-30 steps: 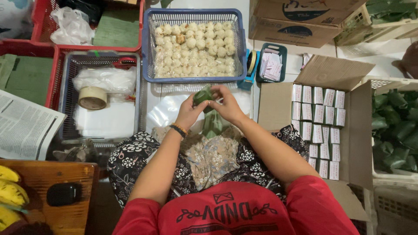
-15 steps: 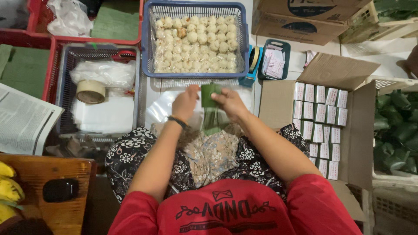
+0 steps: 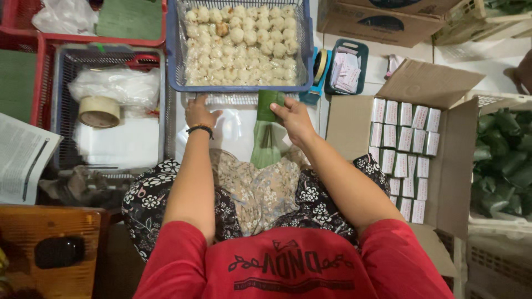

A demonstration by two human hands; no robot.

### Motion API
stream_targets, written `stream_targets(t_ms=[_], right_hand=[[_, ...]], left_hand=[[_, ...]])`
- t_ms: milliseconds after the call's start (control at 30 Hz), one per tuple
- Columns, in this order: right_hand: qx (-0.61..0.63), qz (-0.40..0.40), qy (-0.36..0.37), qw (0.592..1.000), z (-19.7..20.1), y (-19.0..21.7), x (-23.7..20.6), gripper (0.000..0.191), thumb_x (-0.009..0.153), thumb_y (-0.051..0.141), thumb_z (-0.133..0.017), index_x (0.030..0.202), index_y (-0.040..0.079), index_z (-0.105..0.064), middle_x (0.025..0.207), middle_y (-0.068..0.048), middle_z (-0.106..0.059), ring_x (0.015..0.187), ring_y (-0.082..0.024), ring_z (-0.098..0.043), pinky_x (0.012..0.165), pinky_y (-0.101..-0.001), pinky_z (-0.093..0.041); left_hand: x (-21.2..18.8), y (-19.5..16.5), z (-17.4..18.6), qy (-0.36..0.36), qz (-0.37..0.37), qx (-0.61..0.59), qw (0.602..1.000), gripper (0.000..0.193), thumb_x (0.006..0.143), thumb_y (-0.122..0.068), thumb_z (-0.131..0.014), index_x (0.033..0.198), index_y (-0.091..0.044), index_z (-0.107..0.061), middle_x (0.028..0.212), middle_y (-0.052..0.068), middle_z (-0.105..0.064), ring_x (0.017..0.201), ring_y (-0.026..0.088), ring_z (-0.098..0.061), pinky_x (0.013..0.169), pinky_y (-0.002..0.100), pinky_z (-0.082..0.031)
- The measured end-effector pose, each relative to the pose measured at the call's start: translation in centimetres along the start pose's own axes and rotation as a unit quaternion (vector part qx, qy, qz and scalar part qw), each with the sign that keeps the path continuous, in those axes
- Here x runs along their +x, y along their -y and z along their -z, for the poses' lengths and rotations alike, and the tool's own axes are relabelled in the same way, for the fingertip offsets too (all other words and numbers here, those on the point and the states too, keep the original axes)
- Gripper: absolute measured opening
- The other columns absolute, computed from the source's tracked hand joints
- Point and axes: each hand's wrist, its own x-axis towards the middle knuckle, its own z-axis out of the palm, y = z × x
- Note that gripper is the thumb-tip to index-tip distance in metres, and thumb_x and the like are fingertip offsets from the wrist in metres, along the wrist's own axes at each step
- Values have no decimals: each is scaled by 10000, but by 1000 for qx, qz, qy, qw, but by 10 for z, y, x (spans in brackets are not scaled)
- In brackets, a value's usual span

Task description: The person sits on the floor and wraps small white food items in green leaves. They place each wrapped item into a clear plastic bag, add a small label, and then place the bag into a cardboard box.

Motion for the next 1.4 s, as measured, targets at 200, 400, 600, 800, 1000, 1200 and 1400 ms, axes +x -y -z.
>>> stream_targets(t_ms=[200, 400, 600, 800, 1000, 1200, 1400], right_hand=[[-46, 26, -4, 999, -3, -3, -1, 187, 966, 38, -686, 1127, -56, -688, 1048, -90, -746, 890, -126, -691, 811, -274, -565], [-49, 29, 5, 998, -1, -6, 1, 187, 960, 43, -681, 1127, -42, -684, 1053, -84, -746, 904, -113, -688, 818, -261, -559], [-66, 32, 3, 997, -7, -4, 1, 172, 962, 46, -693, 1101, -54, -678, 1038, -98, -746, 895, -129, -693, 808, -280, -563], [-70, 48, 17, 996, -15, -2, -4, 184, 955, 55, -700, 1099, -59, -690, 1045, -95, -749, 901, -130, -693, 814, -280, -557], [-63, 31, 24, 997, -21, 0, -8, 197, 954, 59, -704, 1108, -63, -689, 1036, -94, -742, 894, -138, -691, 810, -293, -567], [-39, 5, 35, 999, -25, 22, -11, 229, 957, 92, -677, 1147, -36, -685, 1074, -85, -735, 933, -154, -704, 863, -329, -601], [-5, -30, 43, 999, -45, 39, -12, 221, 975, 128, -660, 1166, 21, -687, 1075, -55, -728, 938, -159, -702, 878, -347, -610]], left_hand=[[13, -4, -4, 68, -31, 11, 997, 569, 626, -347, -937, 1131, -183, -734, 1144, 146, -702, 1079, 357, -657, 932, 468, -514], [17, 6, -6, -18, -86, 16, 996, 131, 794, -264, -758, 849, -163, -822, 960, 150, -743, 924, 384, -684, 873, 472, -544], [20, 0, 23, 12, -124, 70, 990, 166, 855, -274, -722, 840, -140, -818, 917, 175, -742, 869, 393, -692, 810, 495, -555], [20, -5, 50, -13, -133, -84, 988, 122, 816, -213, -772, 825, -94, -798, 823, 151, -740, 742, 336, -715, 700, 437, -566], [17, 1, 77, 27, -96, -176, 979, 268, 771, -280, -884, 783, -38, -770, 740, 113, -738, 641, 212, -679, 636, 354, -518], [20, 5, 98, 31, -73, -261, 962, 277, 863, -298, -826, 831, -34, -750, 703, 46, -716, 632, 119, -622, 610, 305, -490], [11, -11, 101, -40, -125, -438, 890, 199, 1032, -192, -687, 948, -14, -657, 835, 37, -717, 760, 92, -650, 694, 250, -523]])
